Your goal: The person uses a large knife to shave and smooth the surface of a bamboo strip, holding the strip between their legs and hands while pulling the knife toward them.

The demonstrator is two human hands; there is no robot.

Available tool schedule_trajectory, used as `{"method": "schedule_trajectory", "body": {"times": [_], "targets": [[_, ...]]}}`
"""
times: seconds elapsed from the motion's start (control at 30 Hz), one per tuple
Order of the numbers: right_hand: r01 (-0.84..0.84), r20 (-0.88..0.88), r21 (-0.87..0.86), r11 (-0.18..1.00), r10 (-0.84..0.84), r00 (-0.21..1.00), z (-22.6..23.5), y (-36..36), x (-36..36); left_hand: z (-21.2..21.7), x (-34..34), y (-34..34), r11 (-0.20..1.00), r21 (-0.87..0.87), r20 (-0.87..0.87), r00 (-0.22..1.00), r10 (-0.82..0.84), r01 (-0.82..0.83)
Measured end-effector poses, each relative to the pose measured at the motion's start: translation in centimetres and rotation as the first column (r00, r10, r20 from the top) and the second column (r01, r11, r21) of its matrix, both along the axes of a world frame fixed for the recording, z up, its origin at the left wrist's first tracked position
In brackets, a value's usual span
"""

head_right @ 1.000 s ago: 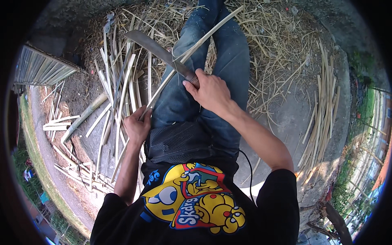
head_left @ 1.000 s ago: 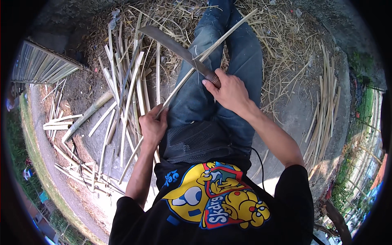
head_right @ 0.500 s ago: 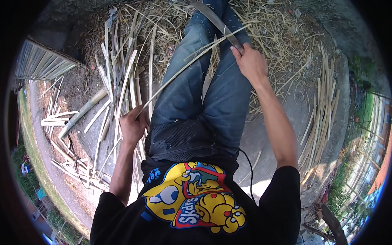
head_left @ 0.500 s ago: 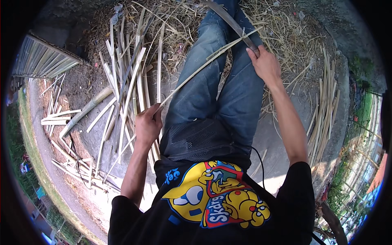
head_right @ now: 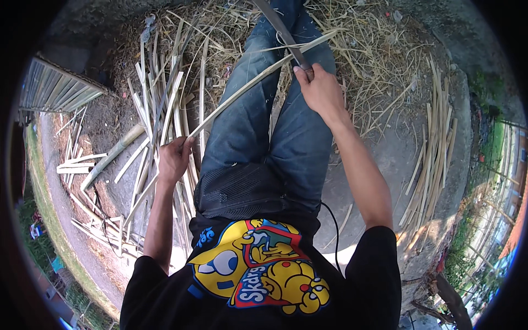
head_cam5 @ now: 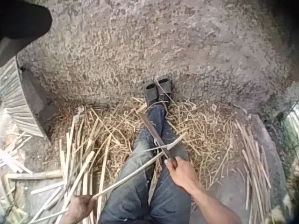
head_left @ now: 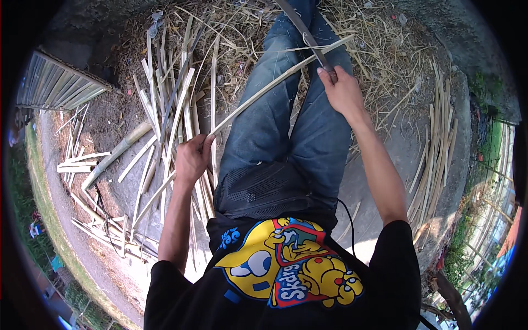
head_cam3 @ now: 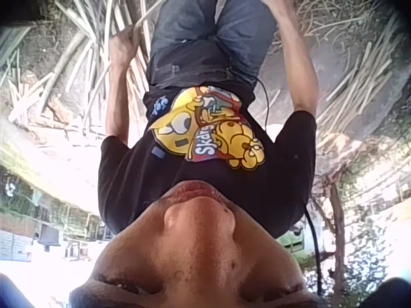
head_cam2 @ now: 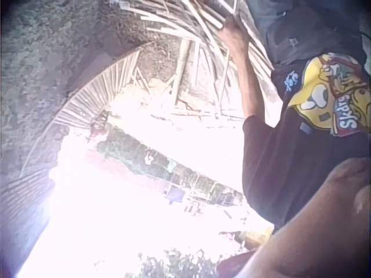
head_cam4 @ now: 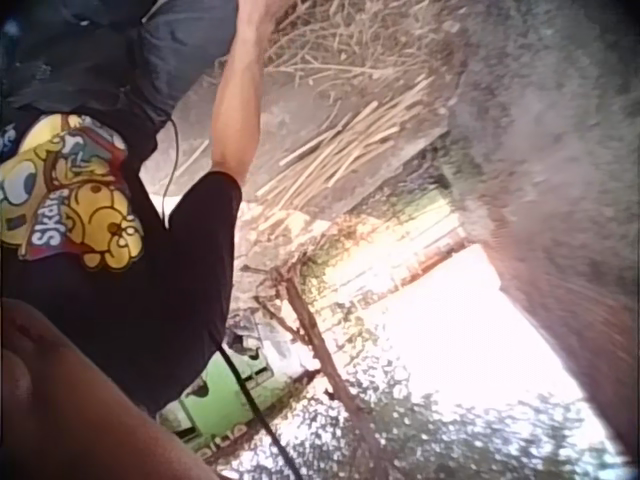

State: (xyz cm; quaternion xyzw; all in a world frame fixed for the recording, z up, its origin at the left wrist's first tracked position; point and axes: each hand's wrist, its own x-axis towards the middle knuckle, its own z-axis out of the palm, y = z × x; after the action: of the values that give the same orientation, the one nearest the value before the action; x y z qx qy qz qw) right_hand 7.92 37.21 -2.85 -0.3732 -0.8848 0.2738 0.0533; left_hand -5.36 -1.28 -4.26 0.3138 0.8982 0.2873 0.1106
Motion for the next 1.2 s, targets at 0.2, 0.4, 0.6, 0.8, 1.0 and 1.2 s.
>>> {"method": "schedule_trajectory", "body": {"times": [0.2, 0.4, 0.6, 0.8, 1.0, 1.2], "targets": [[-0.367, 0.11, 0.048, 0.929, 0.36, 0.926, 0.6, -6.8, 0.2, -0.6, 0.9, 0.6, 0.999, 0.009, 0.037, 0.999, 0.036, -0.036], [-0.475, 0.13, 0.106, 0.874, 0.461, 0.878, 0.6, -7.0, 0.5, -1.6, 1.5, -1.0, 0.999, 0.032, 0.074, 0.997, 0.011, -0.013], [-0.128, 0.204, 0.257, 0.958, 0.076, 0.976, 1.9, 5.8, -0.5, -1.6, 1.1, -3.0, 0.993, -0.112, 0.025, 0.999, -0.023, 0.026], [-0.145, 0.226, 0.234, 0.961, 0.091, 0.97, 1.5, 5.6, -1.3, -1.8, 0.5, -2.7, 0.999, -0.048, 0.03, 1.0, -0.002, 0.003], [-0.059, 0.069, 0.121, 0.991, 0.051, 0.996, 1.0, 3.0, -2.2, -1.2, 2.0, -2.9, 0.995, -0.086, 0.011, 0.999, 0.049, -0.048], [-0.361, 0.126, 0.049, 0.931, 0.353, 0.927, 2.2, -6.1, -1.4, -1.4, 1.6, -0.4, 0.999, -0.047, -0.029, 1.0, -0.003, 0.001]]}}
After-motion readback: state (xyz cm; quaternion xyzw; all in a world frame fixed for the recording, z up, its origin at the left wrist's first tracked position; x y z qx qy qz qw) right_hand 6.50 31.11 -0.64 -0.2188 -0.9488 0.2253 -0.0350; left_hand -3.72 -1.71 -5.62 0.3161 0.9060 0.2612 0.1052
